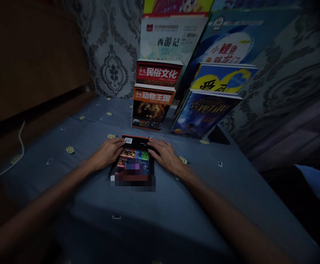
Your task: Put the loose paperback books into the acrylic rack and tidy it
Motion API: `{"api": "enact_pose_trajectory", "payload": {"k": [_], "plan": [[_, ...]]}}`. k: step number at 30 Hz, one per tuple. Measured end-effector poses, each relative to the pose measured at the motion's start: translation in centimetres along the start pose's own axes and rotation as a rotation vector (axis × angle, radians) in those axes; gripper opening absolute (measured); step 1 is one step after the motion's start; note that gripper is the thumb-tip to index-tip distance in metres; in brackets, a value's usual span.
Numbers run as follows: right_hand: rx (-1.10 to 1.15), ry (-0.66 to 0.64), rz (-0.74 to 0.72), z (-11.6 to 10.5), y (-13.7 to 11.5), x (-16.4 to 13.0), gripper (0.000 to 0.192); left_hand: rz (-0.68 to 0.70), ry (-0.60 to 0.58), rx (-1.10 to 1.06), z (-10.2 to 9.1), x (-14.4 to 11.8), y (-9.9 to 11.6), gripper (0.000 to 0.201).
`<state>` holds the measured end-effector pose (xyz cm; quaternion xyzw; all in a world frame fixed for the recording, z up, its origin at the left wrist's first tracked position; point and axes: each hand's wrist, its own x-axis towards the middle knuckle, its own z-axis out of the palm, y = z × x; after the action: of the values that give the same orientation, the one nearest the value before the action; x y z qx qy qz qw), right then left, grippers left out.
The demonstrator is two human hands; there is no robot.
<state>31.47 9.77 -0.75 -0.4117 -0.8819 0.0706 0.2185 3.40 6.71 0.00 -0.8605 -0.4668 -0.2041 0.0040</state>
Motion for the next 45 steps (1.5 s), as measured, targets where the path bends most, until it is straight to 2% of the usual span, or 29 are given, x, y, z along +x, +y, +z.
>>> {"api": "enact_pose_trajectory", "payload": {"k": [9,15,25,29,36,42,45], "plan": [[-0.007,-0.003,0.002,-0.3,-0.3,-0.2,0.037,0.041,0.002,0.041,-1.4,-2.7,2.7,0.037],[-0.018,-0.005,0.009,-0.2,-0.4,-0.1,0.036,0.083,0.071,-0.025,-2.1,-5.0,4.4,0.035],[-0.025,0.025,-0.029,0.3,-0.2,-0.2,0.036,0.130,0.136,-0.033,-2.3,-7.8,7.7,0.036],[-0.046,0.032,-0.069,0.7,-0.2,-0.6,0.036,0.130,0.119,-0.032,-1.7,-8.3,7.9,0.042],[-0.006,-0.004,-0.122,-0.4,-2.6,-2.7,0.036,0.157,0.114,-0.003,-1.3,-8.9,7.8,0.058],[0.034,-0.050,-0.140,-1.6,-4.5,-5.9,0.040,0.193,0.068,0.018,-2.6,-10.2,9.5,0.065],[0.050,-0.069,-0.138,-2.0,-5.1,-8.0,0.046,0.218,0.035,0.056,-2.9,-11.2,10.4,0.059]]}}
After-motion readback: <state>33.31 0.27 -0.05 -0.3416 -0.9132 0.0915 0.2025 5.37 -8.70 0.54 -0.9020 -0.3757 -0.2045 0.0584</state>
